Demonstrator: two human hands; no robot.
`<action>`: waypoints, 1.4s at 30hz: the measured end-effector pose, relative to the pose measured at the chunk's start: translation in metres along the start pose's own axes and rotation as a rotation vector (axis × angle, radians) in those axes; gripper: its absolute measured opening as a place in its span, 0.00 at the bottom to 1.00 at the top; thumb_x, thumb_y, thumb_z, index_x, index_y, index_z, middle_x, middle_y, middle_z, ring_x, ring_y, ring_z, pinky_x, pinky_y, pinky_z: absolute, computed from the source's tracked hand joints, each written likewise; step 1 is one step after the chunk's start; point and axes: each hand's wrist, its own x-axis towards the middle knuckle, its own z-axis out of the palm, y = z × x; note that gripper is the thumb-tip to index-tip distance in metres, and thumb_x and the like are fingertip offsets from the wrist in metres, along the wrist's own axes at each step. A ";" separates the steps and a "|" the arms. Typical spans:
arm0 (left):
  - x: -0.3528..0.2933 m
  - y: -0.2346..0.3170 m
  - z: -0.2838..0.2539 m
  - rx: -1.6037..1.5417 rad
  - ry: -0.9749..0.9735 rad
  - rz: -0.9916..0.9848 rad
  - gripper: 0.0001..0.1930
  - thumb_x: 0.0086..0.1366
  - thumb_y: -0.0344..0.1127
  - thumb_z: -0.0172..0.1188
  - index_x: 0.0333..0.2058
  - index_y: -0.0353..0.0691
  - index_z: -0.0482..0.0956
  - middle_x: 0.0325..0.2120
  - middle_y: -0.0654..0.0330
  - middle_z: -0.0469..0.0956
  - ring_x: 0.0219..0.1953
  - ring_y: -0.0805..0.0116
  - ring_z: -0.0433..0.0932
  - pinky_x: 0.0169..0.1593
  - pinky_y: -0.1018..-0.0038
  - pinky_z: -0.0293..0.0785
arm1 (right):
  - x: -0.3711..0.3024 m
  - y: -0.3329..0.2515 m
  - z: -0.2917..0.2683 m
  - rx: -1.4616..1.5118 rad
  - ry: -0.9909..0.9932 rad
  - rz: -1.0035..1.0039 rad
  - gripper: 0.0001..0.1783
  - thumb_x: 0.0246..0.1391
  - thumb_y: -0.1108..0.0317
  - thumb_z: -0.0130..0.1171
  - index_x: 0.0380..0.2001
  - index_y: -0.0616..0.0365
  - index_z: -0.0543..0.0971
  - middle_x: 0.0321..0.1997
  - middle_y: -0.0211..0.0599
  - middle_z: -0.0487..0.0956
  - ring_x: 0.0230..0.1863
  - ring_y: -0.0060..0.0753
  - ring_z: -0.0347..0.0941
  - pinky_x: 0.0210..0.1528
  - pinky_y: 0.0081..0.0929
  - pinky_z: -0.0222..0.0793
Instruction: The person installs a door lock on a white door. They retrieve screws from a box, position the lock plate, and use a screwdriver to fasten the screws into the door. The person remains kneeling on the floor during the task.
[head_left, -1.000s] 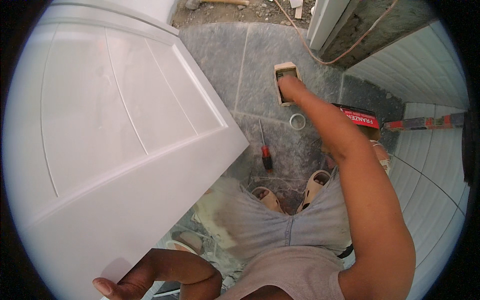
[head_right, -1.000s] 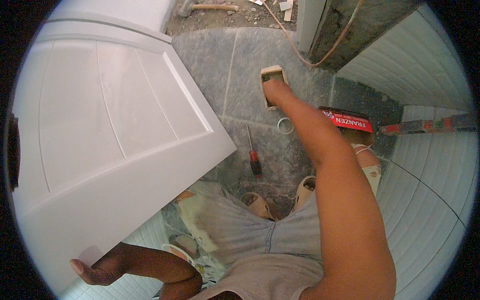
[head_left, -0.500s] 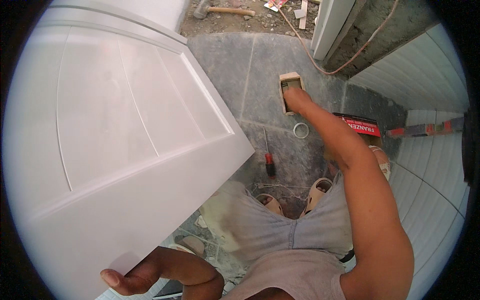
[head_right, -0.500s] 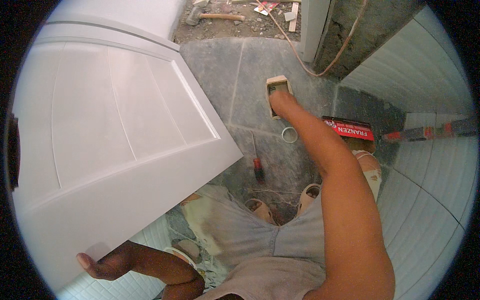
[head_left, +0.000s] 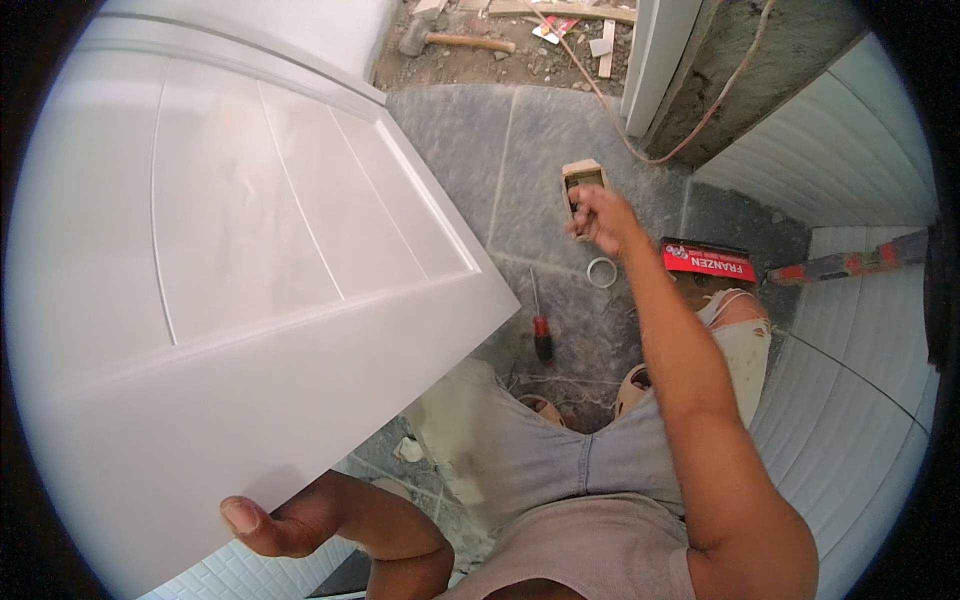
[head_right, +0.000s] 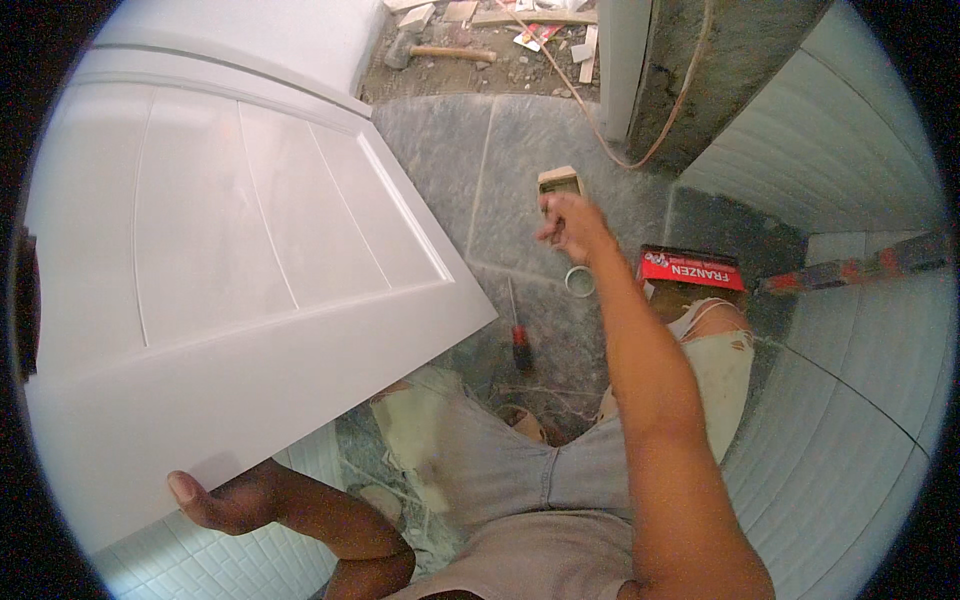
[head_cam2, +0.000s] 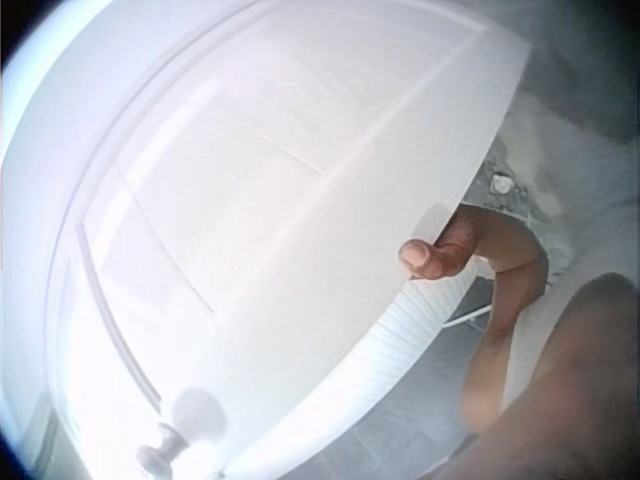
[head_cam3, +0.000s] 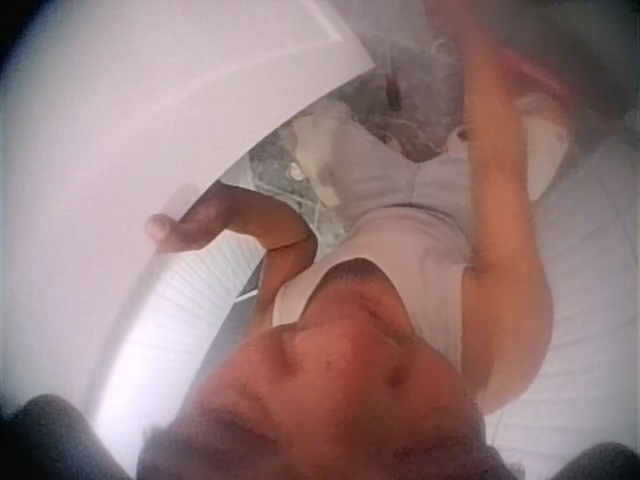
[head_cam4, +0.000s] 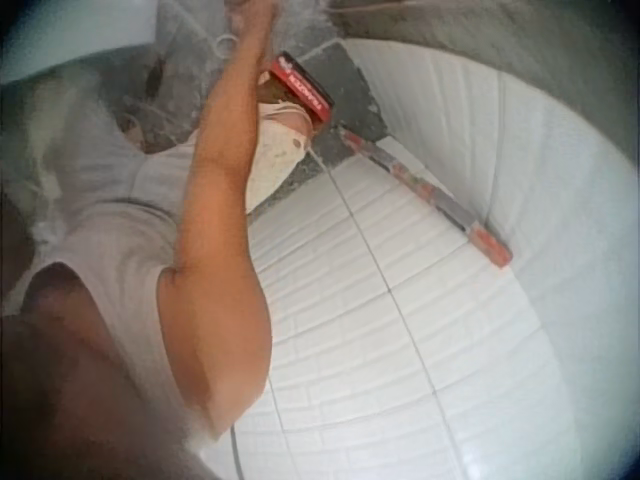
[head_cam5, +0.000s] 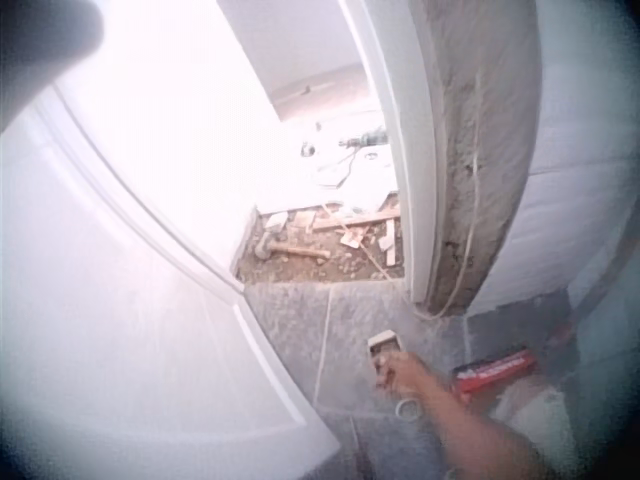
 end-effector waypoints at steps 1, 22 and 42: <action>0.001 0.001 -0.002 -0.005 -0.027 -0.015 0.16 0.61 0.39 0.59 0.47 0.43 0.74 0.48 0.43 0.71 0.51 0.49 0.71 0.54 0.50 0.73 | -0.012 0.012 -0.001 0.279 -0.165 -0.003 0.12 0.57 0.66 0.53 0.40 0.63 0.75 0.23 0.35 0.75 0.33 0.32 0.78 0.47 0.45 0.74; -0.004 0.008 0.059 0.115 -0.046 -0.156 0.25 0.57 0.49 0.65 0.48 0.44 0.71 0.45 0.46 0.72 0.46 0.55 0.75 0.47 0.56 0.76 | -0.081 0.146 0.067 -1.355 0.016 0.486 0.29 0.45 0.50 0.65 0.41 0.66 0.81 0.46 0.54 0.80 0.49 0.53 0.77 0.50 0.46 0.72; -0.006 0.022 0.120 0.049 -0.320 0.053 0.46 0.52 0.38 0.68 0.63 0.29 0.51 0.58 0.36 0.58 0.60 0.37 0.60 0.63 0.51 0.55 | -0.180 -0.029 0.095 0.313 -0.255 0.158 0.19 0.49 0.61 0.55 0.37 0.67 0.78 0.37 0.53 0.80 0.37 0.49 0.78 0.45 0.45 0.75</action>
